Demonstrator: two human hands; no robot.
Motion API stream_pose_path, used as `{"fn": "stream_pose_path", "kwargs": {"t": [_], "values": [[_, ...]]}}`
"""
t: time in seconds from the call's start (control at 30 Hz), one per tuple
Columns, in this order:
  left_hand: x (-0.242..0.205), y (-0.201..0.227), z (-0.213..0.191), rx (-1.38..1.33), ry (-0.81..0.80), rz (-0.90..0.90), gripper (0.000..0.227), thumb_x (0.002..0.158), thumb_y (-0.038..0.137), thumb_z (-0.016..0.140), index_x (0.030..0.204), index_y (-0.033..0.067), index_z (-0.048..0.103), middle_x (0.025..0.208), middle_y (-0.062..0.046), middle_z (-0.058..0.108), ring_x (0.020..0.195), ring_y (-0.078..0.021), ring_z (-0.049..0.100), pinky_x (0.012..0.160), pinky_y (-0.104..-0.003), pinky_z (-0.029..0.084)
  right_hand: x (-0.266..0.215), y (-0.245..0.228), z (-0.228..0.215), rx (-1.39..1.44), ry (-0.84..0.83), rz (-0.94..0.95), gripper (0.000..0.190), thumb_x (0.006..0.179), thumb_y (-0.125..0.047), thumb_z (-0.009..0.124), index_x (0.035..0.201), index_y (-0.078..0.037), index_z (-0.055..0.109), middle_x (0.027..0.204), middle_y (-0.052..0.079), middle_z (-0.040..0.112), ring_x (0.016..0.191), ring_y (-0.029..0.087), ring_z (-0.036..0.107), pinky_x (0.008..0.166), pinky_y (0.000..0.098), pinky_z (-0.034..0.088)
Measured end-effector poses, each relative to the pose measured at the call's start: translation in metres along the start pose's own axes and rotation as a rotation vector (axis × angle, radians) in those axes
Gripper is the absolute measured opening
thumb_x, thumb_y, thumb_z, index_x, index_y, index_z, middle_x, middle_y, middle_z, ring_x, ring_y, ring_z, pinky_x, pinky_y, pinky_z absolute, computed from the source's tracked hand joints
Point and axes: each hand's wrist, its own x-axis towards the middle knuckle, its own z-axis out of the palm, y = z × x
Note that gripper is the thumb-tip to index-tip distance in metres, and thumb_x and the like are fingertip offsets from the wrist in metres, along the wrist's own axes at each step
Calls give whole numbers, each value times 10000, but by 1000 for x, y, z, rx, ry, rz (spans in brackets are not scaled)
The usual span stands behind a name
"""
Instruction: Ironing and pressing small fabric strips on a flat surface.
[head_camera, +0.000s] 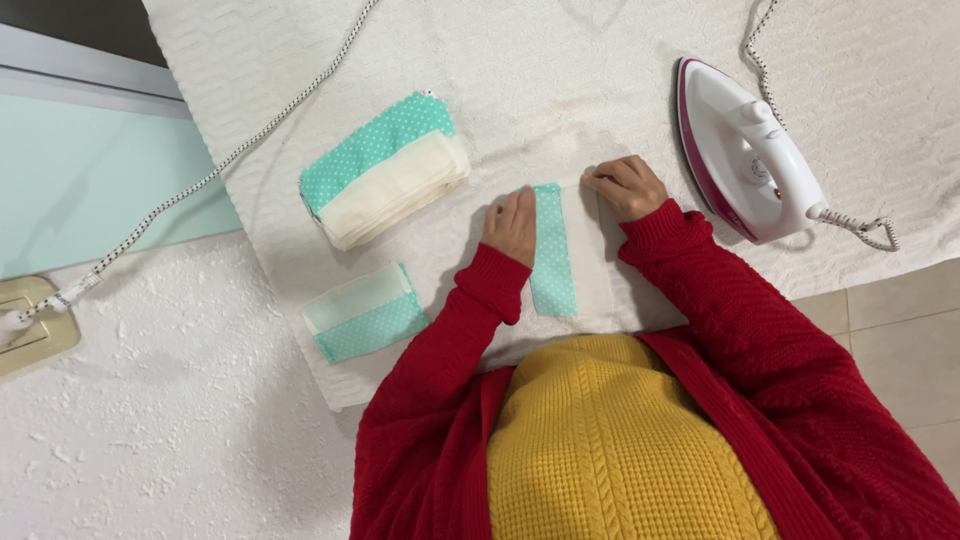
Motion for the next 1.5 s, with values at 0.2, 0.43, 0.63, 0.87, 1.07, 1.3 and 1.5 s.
{"fn": "stream_pose_path", "kwargs": {"t": [0.2,0.43,0.63,0.87,1.07,1.3,1.5], "values": [[8,25,4,210,-185,-45,614,936,57,589,1526,58,417,1378,-286,565,1240,-370,546,1080,-480,425,6,-6,-9,-28,6,-19,322,744,74,790,1044,-43,787,1028,75,720,950,215,648,811,314,603],[22,52,-1,358,-253,-139,718,993,352,561,1616,315,206,1371,-257,566,1295,-427,502,1091,-544,378,3,-7,-9,-21,13,-27,319,739,70,794,1038,-42,781,1046,78,724,962,220,648,828,315,594],[22,52,9,277,-199,-199,672,1035,489,521,1608,345,201,1340,-238,559,1309,-431,479,1114,-619,356,2,-12,-30,25,-23,46,338,767,72,787,1082,-49,779,1068,80,725,980,227,642,849,317,590],[19,51,20,256,-188,-199,709,1010,508,541,1605,343,193,1361,-263,547,1295,-446,467,1087,-658,349,34,20,-125,-175,-54,233,192,930,-40,779,1094,-42,679,1126,143,708,1084,263,641,938,377,587],[20,54,25,240,-185,-236,727,988,519,572,1601,367,211,1375,-255,549,1318,-440,461,1081,-670,349,15,101,-137,-183,-458,837,602,862,-469,786,1178,27,660,943,223,716,752,308,692,639,422,606],[15,55,25,198,-173,-236,712,993,512,583,1605,361,253,1372,-263,540,1309,-458,453,1069,-682,350,28,71,-132,-248,-954,638,851,856,-791,500,1231,-44,657,738,198,731,594,268,720,560,422,630],[19,56,15,207,-216,-262,701,961,513,588,1577,392,275,1386,-251,533,1328,-430,441,1064,-673,352,27,49,-123,-386,-1088,431,833,826,-860,435,1156,-142,698,666,127,735,581,230,726,568,395,616]]}}
